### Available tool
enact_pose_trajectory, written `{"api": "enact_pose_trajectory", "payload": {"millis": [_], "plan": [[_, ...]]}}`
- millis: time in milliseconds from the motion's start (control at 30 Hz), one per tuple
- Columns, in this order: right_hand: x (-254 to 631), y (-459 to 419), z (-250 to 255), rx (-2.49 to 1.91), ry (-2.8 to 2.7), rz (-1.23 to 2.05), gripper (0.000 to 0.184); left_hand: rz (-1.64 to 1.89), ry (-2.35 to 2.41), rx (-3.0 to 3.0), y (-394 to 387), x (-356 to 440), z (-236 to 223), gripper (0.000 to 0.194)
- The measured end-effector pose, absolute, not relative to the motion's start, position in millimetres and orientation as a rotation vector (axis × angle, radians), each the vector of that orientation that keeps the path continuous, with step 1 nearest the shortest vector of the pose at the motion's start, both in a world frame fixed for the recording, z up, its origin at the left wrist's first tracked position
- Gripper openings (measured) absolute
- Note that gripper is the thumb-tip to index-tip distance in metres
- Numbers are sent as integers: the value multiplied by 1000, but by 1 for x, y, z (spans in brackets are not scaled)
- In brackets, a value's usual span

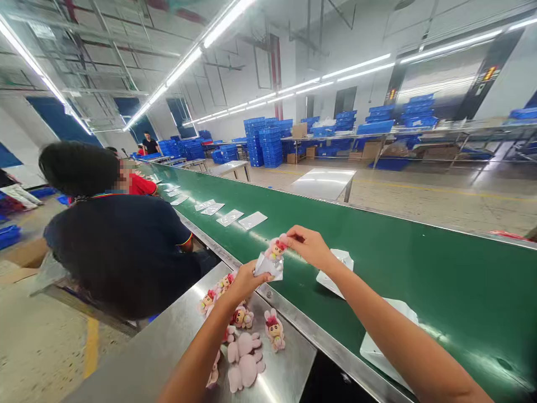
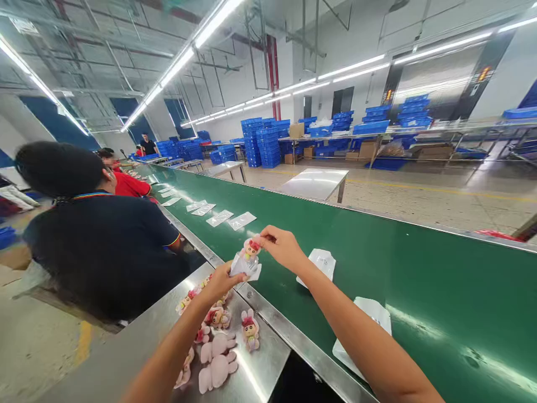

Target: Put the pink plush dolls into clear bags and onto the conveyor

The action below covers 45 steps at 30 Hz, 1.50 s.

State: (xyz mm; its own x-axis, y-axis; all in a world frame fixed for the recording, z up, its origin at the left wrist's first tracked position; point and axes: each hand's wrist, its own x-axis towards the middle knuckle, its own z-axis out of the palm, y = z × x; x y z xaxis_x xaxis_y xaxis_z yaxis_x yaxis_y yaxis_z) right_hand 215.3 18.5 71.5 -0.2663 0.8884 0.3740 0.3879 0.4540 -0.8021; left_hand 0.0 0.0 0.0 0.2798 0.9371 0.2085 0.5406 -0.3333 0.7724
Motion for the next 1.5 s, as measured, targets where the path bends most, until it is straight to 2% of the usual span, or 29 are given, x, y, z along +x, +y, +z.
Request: {"api": "enact_pose_trajectory", "payload": {"millis": [200,333,400,500,567,733,800,933,1033,1133,1200,1267,1333,1433,1500], "plan": [[226,8,74,-1096,-2204,663,22,847,1258,2018,-13,19,-4,20],[218,3,66,-990,-2363,394,18,881,1129,1881,-16,32,-6,35],[219,2,61,-865,-2432,363,21,908,1080,1839,-17,36,-5,36],[232,-1,55,-807,-2513,637,35,880,1043,1801,-15,42,-2,34],[242,-3,52,-851,-2556,787,37,857,1047,1786,-12,46,0,36],[256,0,46,-1034,-2492,575,31,784,951,1834,26,42,2,51],[262,8,43,-1043,-2376,596,34,808,1067,1876,57,32,-1,62],[286,30,34,-1166,-2336,704,39,640,1593,2058,129,9,-20,62],[309,41,27,-1208,-2339,764,38,507,1742,2114,174,2,-39,74],[334,47,18,-1240,-2288,975,39,405,1815,2188,205,4,-56,82],[353,53,11,-1306,-2264,1120,42,345,1823,2233,218,8,-66,78],[371,60,4,-1419,-2256,1217,44,299,1813,2279,224,12,-74,64],[384,68,0,-1577,-2245,1114,46,281,1795,2337,223,17,-78,48],[379,81,-3,-1776,-2139,561,45,265,1762,2427,210,26,-75,39],[356,87,-4,-1717,-2138,273,39,242,1733,2472,198,35,-65,36]]}}
